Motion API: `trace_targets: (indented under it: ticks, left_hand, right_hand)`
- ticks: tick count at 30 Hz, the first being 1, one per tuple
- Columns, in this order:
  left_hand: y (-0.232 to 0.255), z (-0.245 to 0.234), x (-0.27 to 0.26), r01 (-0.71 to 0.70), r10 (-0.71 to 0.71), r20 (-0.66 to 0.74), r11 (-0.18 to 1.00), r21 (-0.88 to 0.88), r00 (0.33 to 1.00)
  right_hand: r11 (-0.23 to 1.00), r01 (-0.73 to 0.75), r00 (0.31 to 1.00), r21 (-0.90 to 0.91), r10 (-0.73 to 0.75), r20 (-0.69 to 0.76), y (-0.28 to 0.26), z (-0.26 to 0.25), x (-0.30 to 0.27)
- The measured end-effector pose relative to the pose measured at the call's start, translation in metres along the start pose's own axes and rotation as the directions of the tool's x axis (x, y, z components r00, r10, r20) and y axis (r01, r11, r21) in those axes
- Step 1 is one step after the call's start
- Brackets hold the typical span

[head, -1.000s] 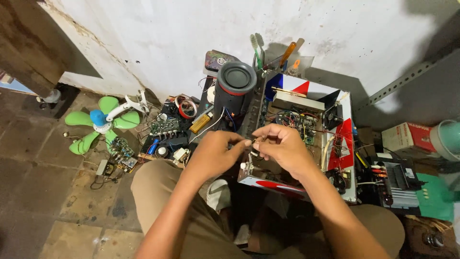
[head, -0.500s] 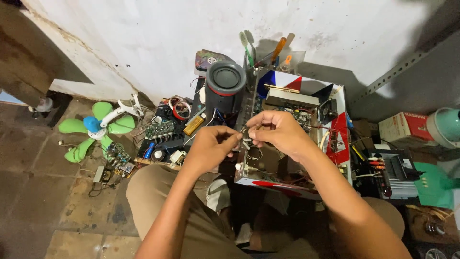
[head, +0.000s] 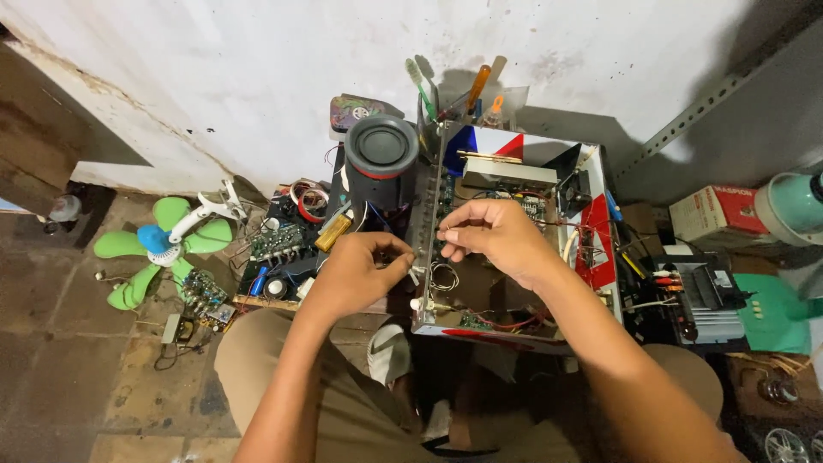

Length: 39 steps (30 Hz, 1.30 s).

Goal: The person works on an open electronic device, using a screwdriver to manipulate components and wires inside the casing. They also handle a small white connector and various wires with their hands.

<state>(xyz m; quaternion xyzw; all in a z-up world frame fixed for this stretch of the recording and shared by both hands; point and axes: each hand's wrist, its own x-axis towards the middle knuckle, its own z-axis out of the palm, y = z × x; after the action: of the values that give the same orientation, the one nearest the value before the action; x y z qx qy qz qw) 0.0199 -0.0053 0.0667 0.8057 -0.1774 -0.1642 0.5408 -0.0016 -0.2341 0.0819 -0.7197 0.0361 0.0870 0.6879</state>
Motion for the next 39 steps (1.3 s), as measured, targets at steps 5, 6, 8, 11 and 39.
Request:
trace_targets:
  ticks: [5,6,8,11,39]
  left_hand:
    - [-0.01,0.005,0.002,-0.082,0.078,-0.058,0.995,-0.054,0.995]
    - [-0.013,0.006,0.003,-0.112,0.107,-0.085,0.992,-0.06,0.991]
    - [-0.024,0.008,0.003,-0.129,0.122,-0.101,0.99,-0.065,0.987]
    - [-0.04,0.012,0.002,-0.144,0.132,-0.13,0.986,-0.081,0.983]
    - [-0.046,0.037,0.005,-0.226,0.132,-0.298,0.925,-0.307,0.945]
  right_hand:
    - [1.0,0.01,1.0,-0.021,-0.011,-0.028,0.009,-0.007,0.004]
    - [0.999,0.02,0.999,-0.035,-0.022,-0.036,0.012,-0.008,0.005]
    - [0.999,0.025,0.998,-0.046,-0.028,-0.051,0.013,-0.01,0.006]
    - [0.998,0.028,0.997,-0.056,-0.032,-0.074,0.014,-0.011,0.006]
    - [0.999,0.03,0.999,-0.011,-0.031,-0.042,0.015,0.018,0.002]
